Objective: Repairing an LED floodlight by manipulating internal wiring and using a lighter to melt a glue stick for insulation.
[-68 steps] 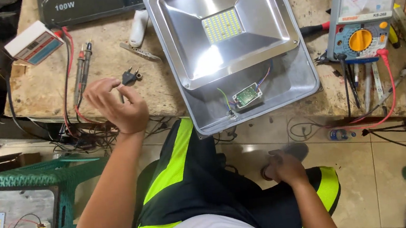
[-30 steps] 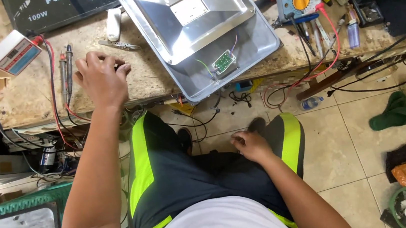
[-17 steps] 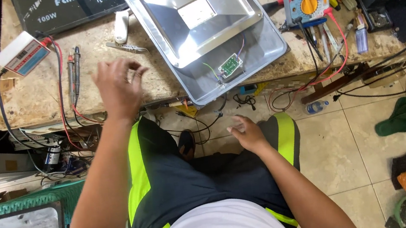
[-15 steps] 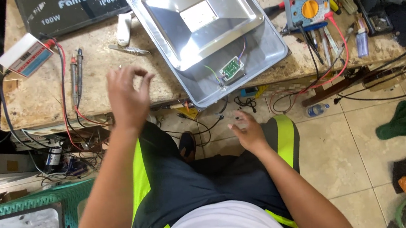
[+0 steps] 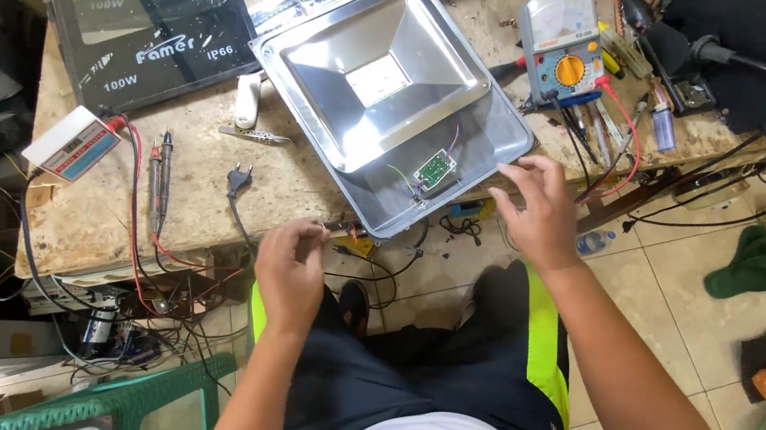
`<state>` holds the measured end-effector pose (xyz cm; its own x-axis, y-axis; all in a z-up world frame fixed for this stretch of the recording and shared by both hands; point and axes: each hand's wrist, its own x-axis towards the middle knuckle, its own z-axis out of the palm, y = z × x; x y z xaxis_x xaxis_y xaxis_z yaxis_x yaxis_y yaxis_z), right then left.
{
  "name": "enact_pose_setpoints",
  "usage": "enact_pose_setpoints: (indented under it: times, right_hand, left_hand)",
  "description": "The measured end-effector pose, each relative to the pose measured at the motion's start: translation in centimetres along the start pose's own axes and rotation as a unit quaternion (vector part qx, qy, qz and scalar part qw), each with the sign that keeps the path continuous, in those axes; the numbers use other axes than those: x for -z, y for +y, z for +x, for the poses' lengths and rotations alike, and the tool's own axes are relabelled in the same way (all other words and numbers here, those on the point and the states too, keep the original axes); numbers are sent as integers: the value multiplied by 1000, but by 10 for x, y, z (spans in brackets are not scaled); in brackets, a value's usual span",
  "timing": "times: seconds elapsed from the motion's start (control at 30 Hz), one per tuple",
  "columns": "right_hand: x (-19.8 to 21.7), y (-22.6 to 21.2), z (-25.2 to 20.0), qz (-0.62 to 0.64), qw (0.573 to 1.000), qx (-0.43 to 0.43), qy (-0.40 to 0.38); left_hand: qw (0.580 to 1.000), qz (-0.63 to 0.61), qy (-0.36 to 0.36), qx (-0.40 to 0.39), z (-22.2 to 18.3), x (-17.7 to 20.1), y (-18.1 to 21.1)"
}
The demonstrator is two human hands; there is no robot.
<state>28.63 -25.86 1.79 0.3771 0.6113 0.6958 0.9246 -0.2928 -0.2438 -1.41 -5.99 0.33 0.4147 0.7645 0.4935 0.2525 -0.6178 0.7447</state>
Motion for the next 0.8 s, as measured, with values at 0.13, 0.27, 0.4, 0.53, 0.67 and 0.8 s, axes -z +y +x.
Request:
enact_pose_setpoints:
  times: [0.13, 0.27, 0.4, 0.53, 0.67, 0.8]
  right_hand:
    - [-22, 24, 2, -41, 997, 53, -43]
    - [-35, 38, 2, -59, 993, 93, -34]
    - [-24, 28, 9, -55, 991, 113, -39]
    - [-26, 26, 2, -63, 989, 132, -36]
    - [-13, 3, 5, -56, 988, 147, -5]
    - [-6, 0, 17, -29, 987, 155, 24]
  left_hand:
    - [993, 90, 20, -76, 23, -10, -24]
    - [984, 147, 25, -103, 33, -22, -47]
    - [983, 145, 16, -113, 38, -25, -54]
    - [982, 143, 15, -120, 38, -23, -53]
    - [994, 76, 41, -66, 38, -13, -38]
    - [998, -1, 55, -23, 38, 1, -16]
